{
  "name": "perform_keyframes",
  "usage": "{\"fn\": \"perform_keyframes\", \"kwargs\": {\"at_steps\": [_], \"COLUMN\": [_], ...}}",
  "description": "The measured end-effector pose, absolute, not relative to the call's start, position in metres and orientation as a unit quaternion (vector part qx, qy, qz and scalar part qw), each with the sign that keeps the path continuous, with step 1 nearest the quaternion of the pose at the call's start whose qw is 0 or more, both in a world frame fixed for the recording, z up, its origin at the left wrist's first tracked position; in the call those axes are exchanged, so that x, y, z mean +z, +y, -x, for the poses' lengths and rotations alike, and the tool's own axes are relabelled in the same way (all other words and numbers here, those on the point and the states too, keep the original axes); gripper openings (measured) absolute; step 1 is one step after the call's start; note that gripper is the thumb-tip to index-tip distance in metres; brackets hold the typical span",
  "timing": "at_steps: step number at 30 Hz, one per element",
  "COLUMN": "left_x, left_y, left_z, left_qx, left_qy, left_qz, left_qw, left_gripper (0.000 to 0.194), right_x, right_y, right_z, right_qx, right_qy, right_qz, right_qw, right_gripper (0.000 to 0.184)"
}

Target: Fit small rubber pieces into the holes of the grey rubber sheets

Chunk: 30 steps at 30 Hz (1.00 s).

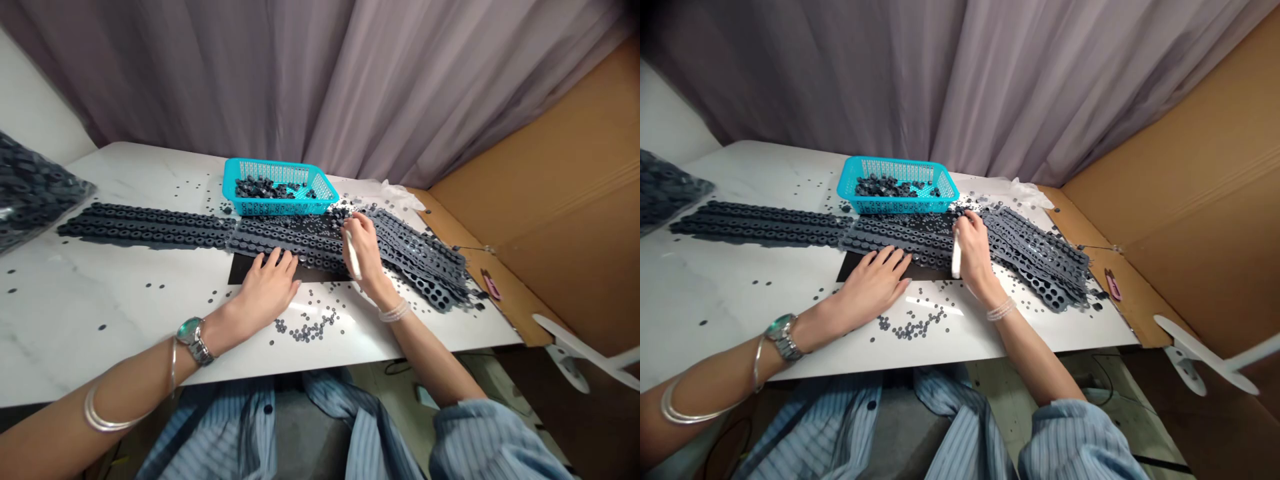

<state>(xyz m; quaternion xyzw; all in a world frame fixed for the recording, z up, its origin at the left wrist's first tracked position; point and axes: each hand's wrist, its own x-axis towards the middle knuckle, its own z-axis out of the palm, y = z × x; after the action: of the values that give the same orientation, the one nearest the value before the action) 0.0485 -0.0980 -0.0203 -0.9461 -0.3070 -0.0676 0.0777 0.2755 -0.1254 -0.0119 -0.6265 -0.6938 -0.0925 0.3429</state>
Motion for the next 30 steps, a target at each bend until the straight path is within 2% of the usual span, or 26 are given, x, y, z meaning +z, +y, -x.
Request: {"fn": "perform_keyframes", "kwargs": {"at_steps": [3,5,8,10,17,25,30], "left_x": [-0.022,-0.021,-0.021,-0.021,-0.021,-0.020,-0.021], "left_y": [-0.098,-0.099,-0.100,-0.100,-0.100,-0.101,-0.101], "left_z": [-0.049,-0.050,-0.050,-0.050,-0.050,-0.050,-0.051], "left_qx": [-0.074,-0.078,-0.083,-0.086,-0.087,-0.092,-0.093], "left_qy": [-0.315,-0.320,-0.323,-0.323,-0.322,-0.321,-0.319], "left_qz": [0.944,0.942,0.940,0.940,0.940,0.939,0.940], "left_qw": [0.066,0.066,0.069,0.069,0.068,0.075,0.080], "left_gripper": [0.050,0.050,0.050,0.049,0.049,0.048,0.047], "right_x": [-0.012,-0.015,-0.018,-0.020,-0.025,-0.033,-0.032], "right_y": [-0.127,-0.131,-0.137,-0.140,-0.140,-0.131,-0.130], "right_z": [-0.288,-0.283,-0.264,-0.252,-0.248,-0.250,-0.241], "right_qx": [-0.098,-0.042,0.055,0.076,0.060,-0.017,-0.025], "right_qy": [-0.647,-0.673,-0.751,-0.777,-0.790,-0.833,-0.843], "right_qz": [0.645,0.618,0.549,0.527,0.523,0.493,0.489], "right_qw": [0.394,0.404,0.364,0.336,0.315,0.251,0.222], "right_gripper": [0.015,0.012,0.013,0.013,0.014,0.017,0.018]}}
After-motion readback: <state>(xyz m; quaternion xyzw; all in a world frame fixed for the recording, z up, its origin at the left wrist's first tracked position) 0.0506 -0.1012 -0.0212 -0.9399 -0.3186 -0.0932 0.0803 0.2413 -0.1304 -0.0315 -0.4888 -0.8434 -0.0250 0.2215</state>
